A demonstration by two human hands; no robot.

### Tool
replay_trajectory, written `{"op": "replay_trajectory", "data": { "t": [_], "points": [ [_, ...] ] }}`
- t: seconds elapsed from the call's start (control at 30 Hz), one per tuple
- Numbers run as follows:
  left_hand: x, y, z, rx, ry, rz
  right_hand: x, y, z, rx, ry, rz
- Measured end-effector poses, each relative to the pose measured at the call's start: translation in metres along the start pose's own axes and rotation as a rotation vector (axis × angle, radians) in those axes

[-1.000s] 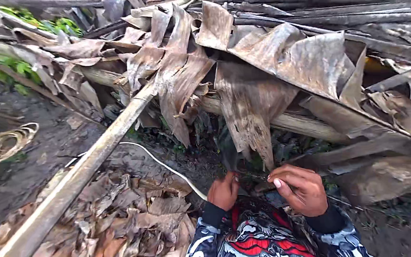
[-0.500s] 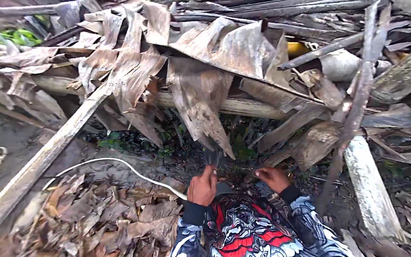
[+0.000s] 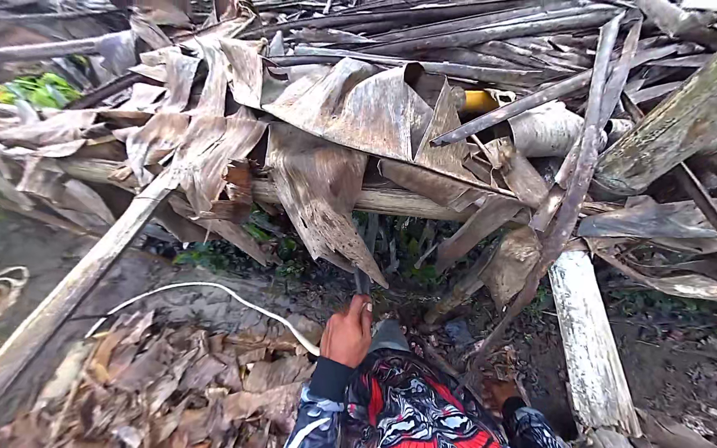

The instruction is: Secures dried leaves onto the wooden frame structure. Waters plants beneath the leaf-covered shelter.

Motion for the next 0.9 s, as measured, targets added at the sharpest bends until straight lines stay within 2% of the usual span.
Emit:
{"op": "replay_trajectory", "data": {
  "t": [0.1,0.23,0.37,0.47,0.53,0.67,0.8,0.9],
  "points": [
    [-0.004,0.004,-0.001,-0.059,-0.020,-0.016,0.004,0.005,-0.003,0.040,-0.006,-0.025],
    [0.001,0.013,-0.001,-0.066,-0.179,-0.010,0.004,-0.014,-0.007,0.005,0.003,0.003],
    [-0.004,0.015,-0.004,-0.082,-0.075,0.020,-0.005,-0.052,0.002,-0.066,0.042,0.026],
    [0.001,0.014,-0.001,-0.084,-0.155,0.026,-0.010,-0.067,-0.002,-0.114,0.073,0.073],
    [0.004,0.011,0.001,-0.035,-0.190,0.038,-0.012,-0.069,-0.015,-0.124,0.034,0.094],
    [-0.001,0.008,-0.001,0.008,-0.130,0.065,-0.011,-0.074,-0.022,-0.096,0.039,0.060],
    [-0.003,0.006,-0.006,0.032,-0.262,0.051,-0.006,-0.080,-0.022,-0.080,0.052,0.072],
    [-0.012,0.005,-0.012,0.024,-0.164,0.067,-0.005,-0.085,-0.027,-0.078,0.049,0.099]
  ]
}}
Point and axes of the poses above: each hand's wrist, its own z-axis away from the middle knuckle, its own x-axis out of the palm, y = z × x, the point moved 3 cm from there along -z, towards the middle knuckle, and after that the axes turned 10 degrees about z, right-handed, at the moved point
